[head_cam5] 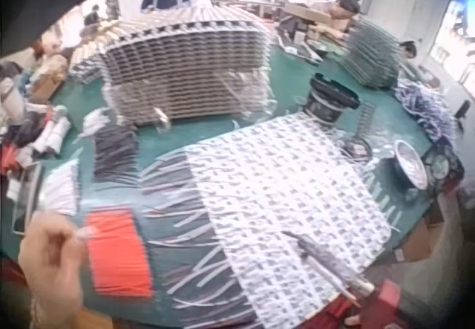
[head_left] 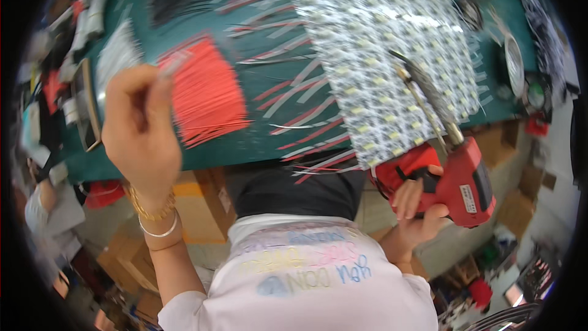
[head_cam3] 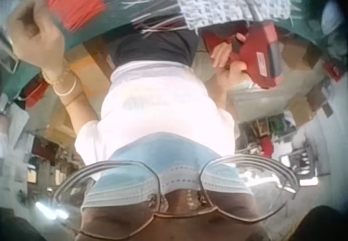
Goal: The person uses a soldering iron to attach red and white wires to a large LED panel. They systematically pick up wires from piles on the table and solder them to specific points on the circuit board, working across the surface of the panel.
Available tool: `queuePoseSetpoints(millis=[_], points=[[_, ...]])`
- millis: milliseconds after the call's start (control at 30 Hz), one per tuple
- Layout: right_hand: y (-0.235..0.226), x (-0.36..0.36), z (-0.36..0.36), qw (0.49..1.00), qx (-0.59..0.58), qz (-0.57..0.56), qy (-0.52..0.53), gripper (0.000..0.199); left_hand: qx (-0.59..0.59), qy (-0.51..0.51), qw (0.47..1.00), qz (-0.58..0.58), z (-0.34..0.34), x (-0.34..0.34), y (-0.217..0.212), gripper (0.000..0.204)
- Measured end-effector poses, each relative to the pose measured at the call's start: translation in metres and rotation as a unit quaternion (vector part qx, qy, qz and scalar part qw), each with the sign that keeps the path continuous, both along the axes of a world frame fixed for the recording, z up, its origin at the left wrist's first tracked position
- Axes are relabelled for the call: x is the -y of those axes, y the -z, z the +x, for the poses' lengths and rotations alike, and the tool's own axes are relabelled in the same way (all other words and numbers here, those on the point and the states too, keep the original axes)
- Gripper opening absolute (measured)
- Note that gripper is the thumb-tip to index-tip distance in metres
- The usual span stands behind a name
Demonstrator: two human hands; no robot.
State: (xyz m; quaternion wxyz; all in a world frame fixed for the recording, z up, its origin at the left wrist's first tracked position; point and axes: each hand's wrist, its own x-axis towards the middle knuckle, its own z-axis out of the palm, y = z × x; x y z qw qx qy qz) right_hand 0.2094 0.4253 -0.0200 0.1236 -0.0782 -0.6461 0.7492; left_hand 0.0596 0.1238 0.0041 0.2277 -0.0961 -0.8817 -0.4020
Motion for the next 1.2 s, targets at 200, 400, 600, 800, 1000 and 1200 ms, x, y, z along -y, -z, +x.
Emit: queuePoseSetpoints(millis=[200,400,600,800,1000,1200], points=[[-0.012,0.002,0.021,0.998,0.024,0.046,0.037,0.076,0.028,0.182,0.982,0.027,0.003,-0.102,0.012,0.012],[-0.004,-0.001,0.04,0.993,0.066,0.071,0.068,0.084,0.118,0.146,0.982,-0.028,0.008,-0.119,0.012,0.01],[0.006,-0.002,0.047,0.997,0.03,0.007,0.065,0.09,0.108,0.114,0.987,-0.027,0.012,-0.118,0.001,0.01],[0.008,-0.009,0.063,0.993,0.067,0.073,0.059,0.091,0.219,0.065,0.973,0.039,0.019,-0.107,-0.024,0.012],[0.015,-0.02,0.089,0.977,0.125,0.171,0.037,0.092,0.109,0.151,0.98,-0.076,0.011,-0.126,0.01,0.012],[0.013,-0.007,0.07,0.988,0.101,0.119,0.021,0.096,0.079,0.156,0.98,-0.096,0.014,-0.134,0.022,0.018]])
